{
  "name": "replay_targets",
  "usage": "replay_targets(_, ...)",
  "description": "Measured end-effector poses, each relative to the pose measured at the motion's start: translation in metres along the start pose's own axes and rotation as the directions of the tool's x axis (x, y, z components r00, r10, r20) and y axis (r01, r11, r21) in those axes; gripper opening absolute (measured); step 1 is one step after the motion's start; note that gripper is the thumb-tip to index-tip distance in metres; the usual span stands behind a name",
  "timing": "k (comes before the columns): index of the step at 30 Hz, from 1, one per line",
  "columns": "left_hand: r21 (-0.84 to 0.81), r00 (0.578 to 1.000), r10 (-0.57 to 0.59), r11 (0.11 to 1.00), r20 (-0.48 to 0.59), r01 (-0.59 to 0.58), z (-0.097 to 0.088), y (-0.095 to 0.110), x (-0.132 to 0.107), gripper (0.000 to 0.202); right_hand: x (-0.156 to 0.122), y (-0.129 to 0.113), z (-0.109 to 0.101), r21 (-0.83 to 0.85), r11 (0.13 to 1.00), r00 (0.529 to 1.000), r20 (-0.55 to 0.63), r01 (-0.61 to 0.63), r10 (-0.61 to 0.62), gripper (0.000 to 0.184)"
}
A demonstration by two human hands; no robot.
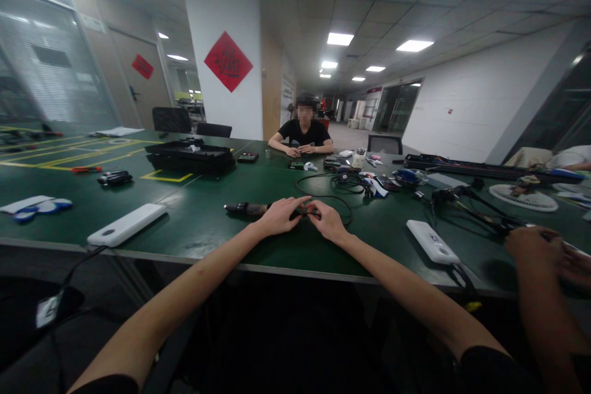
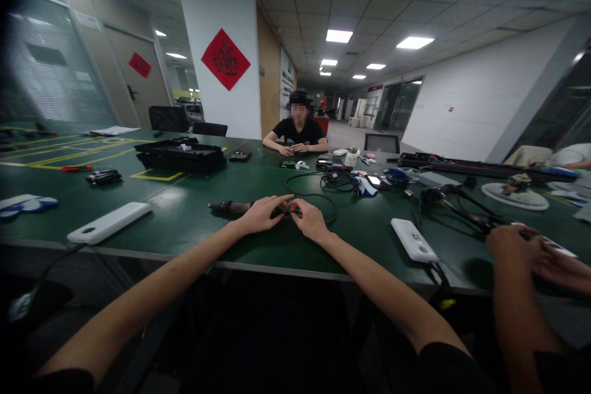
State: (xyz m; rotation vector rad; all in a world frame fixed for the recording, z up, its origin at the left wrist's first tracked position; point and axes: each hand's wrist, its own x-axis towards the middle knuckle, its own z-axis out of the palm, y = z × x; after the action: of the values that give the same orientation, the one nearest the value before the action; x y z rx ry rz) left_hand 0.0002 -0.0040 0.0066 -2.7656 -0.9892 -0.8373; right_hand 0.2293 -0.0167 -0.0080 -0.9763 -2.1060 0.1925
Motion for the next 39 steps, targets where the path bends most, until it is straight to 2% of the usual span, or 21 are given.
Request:
replay_targets(5,-0.01,1.0,-0.005,1.0,-0.006,0.005,-0.0002,0.0001,-0.0003,0.066,-0.0001,-0.0006,0.0001,0.004,1.0,1.0,-0.008,-0.002,0.002,0.027)
replay_targets(10,0.007,1.0,0.008,1.0,0.011,-0.008,-0.0002,-0.0003,-0.0003,0.071,-0.0006,-0.0014,-0.0003,-0.004,1.0,1.0,-0.003,-0.003,0.003,0.027)
replay_targets(39,0.001,1.0,0.019,1.0,0.015,-0.019,-0.0001,0.0,-0.0004,0.071,0.0,-0.002,-0.0006,0.001,1.0,1.0,-0.001,-0.005,0.005,0.028)
